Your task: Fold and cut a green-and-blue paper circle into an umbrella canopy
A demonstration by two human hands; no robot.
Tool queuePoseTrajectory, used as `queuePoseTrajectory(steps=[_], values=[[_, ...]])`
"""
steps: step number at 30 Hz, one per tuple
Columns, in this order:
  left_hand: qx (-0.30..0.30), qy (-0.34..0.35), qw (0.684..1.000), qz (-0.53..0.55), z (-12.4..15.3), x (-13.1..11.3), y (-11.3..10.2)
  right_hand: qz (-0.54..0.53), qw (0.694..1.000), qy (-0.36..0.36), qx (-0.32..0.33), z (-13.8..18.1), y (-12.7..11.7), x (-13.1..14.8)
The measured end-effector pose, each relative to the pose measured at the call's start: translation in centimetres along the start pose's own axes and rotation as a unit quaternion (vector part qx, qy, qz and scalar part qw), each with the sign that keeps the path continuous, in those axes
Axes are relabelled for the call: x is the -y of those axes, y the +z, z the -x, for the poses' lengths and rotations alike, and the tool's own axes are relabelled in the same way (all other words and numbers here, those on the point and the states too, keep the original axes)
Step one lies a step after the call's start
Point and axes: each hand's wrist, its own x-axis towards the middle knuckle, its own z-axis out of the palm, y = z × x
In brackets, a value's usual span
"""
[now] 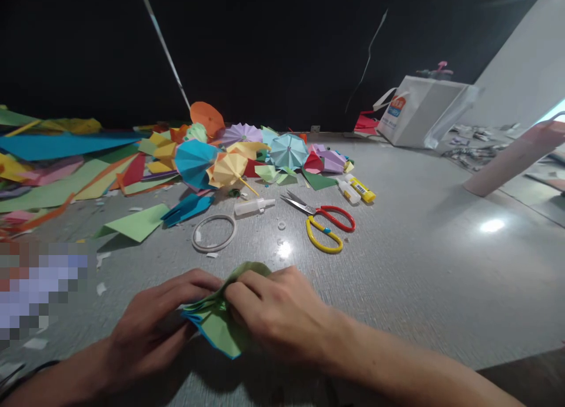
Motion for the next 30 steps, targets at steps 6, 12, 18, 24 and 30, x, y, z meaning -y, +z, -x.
queuePoseTrajectory(steps=[6,12,18,24,30], values=[[0.006,-0.008,1.0,-0.003,0.21,-0.13,-0.17,-0.002,1.0,0.008,0.024,0.09,0.28,-0.04],[0.019,0.015,1.0,-0.016,-0.13,-0.29,-0.41,-0.033,0.997,-0.007,-0.063,-0.47,0.0,0.25],[0.017,0.018,1.0,-0.009,-0.3,-0.3,-0.17,-0.031,0.997,-0.033,-0.057,-0.24,-0.36,0.32],[0.018,0.03,0.999,-0.02,-0.19,-0.13,-0.27,-0.034,0.999,-0.008,-0.035,-0.34,-0.28,0.46],[0.005,0.023,0.998,-0.058,-0.07,-0.36,-0.24,-0.01,0.999,0.017,-0.036,0.07,0.22,0.13]])
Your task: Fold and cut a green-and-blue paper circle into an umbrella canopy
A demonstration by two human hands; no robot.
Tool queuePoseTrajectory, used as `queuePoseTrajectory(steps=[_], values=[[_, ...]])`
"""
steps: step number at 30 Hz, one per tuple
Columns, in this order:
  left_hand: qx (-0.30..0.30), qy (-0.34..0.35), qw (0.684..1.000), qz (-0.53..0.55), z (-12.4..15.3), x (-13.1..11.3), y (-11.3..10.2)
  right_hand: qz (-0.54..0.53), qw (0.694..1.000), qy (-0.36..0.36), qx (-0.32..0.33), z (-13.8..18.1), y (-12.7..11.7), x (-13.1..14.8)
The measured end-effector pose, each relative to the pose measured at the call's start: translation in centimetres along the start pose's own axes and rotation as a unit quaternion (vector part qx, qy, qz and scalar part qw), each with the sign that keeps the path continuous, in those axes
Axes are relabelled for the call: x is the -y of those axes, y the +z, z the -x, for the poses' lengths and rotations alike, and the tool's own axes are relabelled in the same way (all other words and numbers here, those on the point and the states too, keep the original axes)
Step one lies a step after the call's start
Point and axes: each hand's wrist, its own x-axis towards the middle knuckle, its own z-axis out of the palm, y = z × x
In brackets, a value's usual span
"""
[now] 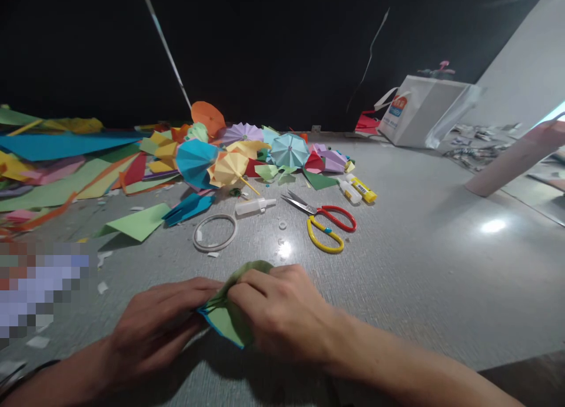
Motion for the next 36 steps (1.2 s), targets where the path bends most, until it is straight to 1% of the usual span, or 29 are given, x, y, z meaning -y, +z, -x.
queuePoseTrajectory(steps=[3,5,8,13,18,22,25,27,29,31,33,35,36], values=[[-0.004,-0.019,1.0,-0.011,-0.1,-0.2,0.2,0.016,1.0,-0.016,0.003,0.1,-0.1,-0.1],[0.0,-0.016,1.0,-0.016,-0.1,-0.1,0.2,0.01,1.0,-0.016,0.002,0.0,-0.2,0.0],[0.009,-0.001,0.999,-0.032,-0.1,0.3,0.0,0.005,1.0,0.002,0.003,-0.1,-0.4,0.1],[0.015,0.008,0.998,-0.065,-0.1,0.6,-0.3,0.051,0.997,0.027,0.042,-0.1,-0.5,0.0],[-0.004,0.04,0.992,-0.124,0.5,0.6,-0.2,0.082,0.995,-0.002,0.052,-0.3,-0.7,0.0],[0.027,0.008,0.994,-0.104,0.7,0.5,0.1,0.12,0.991,-0.034,0.043,-0.6,-0.7,0.3],[0.025,0.006,0.996,-0.087,0.6,0.6,0.3,0.13,0.99,-0.044,0.04,-0.7,-0.6,0.5],[0.02,0.014,0.996,-0.089,0.6,0.6,0.2,0.114,0.992,-0.04,0.037,-0.6,-0.7,0.5],[0.018,0.014,0.994,-0.102,0.7,0.6,-0.1,0.078,0.996,-0.031,0.002,-0.6,-1.1,0.4],[0.023,0.001,0.993,-0.117,1.0,0.5,-0.6,0.034,0.997,-0.027,-0.072,-0.6,-1.6,0.2],[0.03,-0.014,0.992,-0.12,1.3,0.4,-1.0,-0.002,0.988,-0.023,-0.151,-0.7,-2.1,-0.2],[0.032,-0.027,0.993,-0.112,1.5,0.3,-1.3,-0.025,0.983,-0.017,-0.181,-0.7,-2.3,-0.6],[0.029,-0.032,0.993,-0.109,1.6,0.2,-1.3,-0.032,0.983,-0.016,-0.181,-0.8,-2.2,-0.8]])
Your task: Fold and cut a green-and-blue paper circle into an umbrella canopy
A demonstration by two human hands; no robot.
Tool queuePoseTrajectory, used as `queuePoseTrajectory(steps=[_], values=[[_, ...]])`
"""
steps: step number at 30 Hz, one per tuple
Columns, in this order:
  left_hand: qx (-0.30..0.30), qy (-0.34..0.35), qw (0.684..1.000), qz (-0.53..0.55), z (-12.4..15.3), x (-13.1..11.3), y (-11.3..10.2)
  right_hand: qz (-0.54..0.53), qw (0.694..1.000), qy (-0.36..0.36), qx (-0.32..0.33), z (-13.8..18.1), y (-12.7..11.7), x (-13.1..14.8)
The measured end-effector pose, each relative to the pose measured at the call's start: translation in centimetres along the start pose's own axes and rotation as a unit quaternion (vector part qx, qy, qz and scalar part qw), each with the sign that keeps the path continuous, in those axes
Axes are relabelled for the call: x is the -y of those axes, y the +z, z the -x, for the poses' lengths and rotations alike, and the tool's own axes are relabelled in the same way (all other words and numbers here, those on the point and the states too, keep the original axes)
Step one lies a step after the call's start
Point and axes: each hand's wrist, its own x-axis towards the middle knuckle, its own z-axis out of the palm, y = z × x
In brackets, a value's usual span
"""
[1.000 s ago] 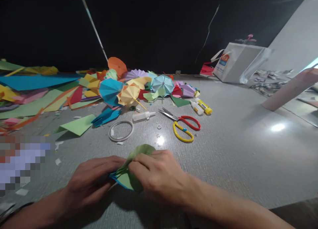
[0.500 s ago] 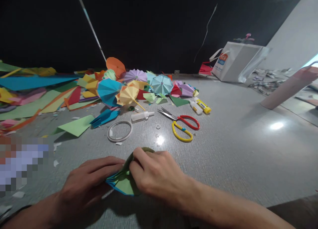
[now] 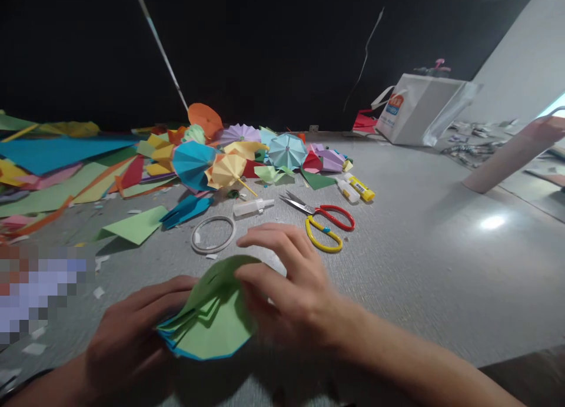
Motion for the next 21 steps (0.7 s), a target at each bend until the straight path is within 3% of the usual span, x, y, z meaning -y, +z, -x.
queuePoseTrajectory(steps=[8,12,17,21], values=[[-0.008,-0.01,0.999,0.03,0.1,0.0,0.4,0.015,0.996,-0.026,0.079,-0.1,0.6,0.4],[-0.014,0.017,1.0,0.01,0.2,0.3,0.5,0.036,0.992,-0.031,0.118,-0.1,0.7,1.0],[-0.004,0.007,1.0,0.006,0.1,0.4,1.2,0.042,0.991,-0.053,0.112,0.4,1.3,0.7],[-0.032,0.031,0.998,0.053,-0.7,-0.1,1.8,0.059,0.989,-0.082,0.111,0.7,1.9,0.3]])
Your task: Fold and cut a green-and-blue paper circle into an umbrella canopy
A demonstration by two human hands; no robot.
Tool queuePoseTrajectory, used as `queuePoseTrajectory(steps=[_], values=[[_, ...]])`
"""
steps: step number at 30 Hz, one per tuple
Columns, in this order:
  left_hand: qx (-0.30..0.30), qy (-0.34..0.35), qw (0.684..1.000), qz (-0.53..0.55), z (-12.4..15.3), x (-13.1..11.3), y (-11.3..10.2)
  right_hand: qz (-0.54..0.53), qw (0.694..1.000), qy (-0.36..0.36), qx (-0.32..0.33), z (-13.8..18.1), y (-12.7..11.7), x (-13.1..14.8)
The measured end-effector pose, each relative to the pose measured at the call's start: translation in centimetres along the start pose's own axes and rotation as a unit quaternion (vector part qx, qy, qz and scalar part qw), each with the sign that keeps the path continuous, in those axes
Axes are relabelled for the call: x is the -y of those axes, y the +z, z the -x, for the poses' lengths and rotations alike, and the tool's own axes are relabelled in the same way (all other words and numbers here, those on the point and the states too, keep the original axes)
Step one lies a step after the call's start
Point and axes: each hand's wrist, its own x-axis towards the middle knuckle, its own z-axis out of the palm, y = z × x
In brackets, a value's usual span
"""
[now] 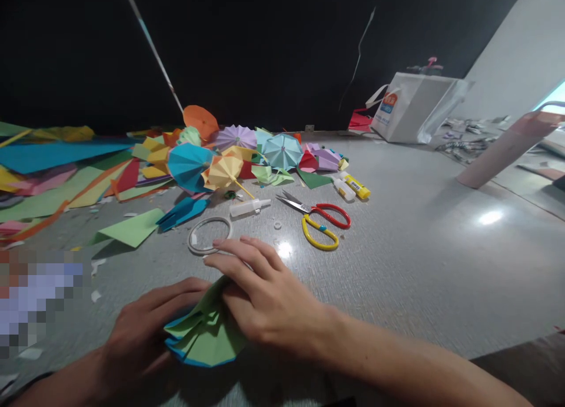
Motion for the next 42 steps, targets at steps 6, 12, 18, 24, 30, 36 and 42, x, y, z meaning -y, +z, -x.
queuePoseTrajectory(steps=[6,12,18,24,30,36,42], values=[[0.063,-0.016,0.998,0.018,-0.9,-0.6,-0.4,-0.027,0.999,0.005,0.017,0.0,-0.4,0.0],[0.021,-0.002,0.999,-0.029,-1.1,-1.2,-0.8,-0.038,0.999,0.007,0.005,-0.2,-0.7,0.1],[0.027,0.04,0.997,-0.055,-1.3,-1.2,-1.5,-0.025,1.0,0.013,0.013,-0.5,-1.2,-0.3],[0.022,0.021,0.997,-0.071,-1.0,-1.3,-1.2,-0.03,0.999,0.02,0.011,-0.4,-1.2,0.0],[0.014,-0.06,0.996,0.058,-1.1,-0.5,-1.2,-0.066,0.996,0.06,-0.019,-0.8,-2.0,-1.2],[0.009,-0.147,0.974,0.173,-2.4,0.5,-1.4,0.104,0.939,0.312,0.097,1.6,-4.7,-9.4],[0.038,-0.237,0.92,0.311,-1.9,0.2,-1.8,0.118,0.891,0.374,0.23,3.7,-4.8,-12.9]])
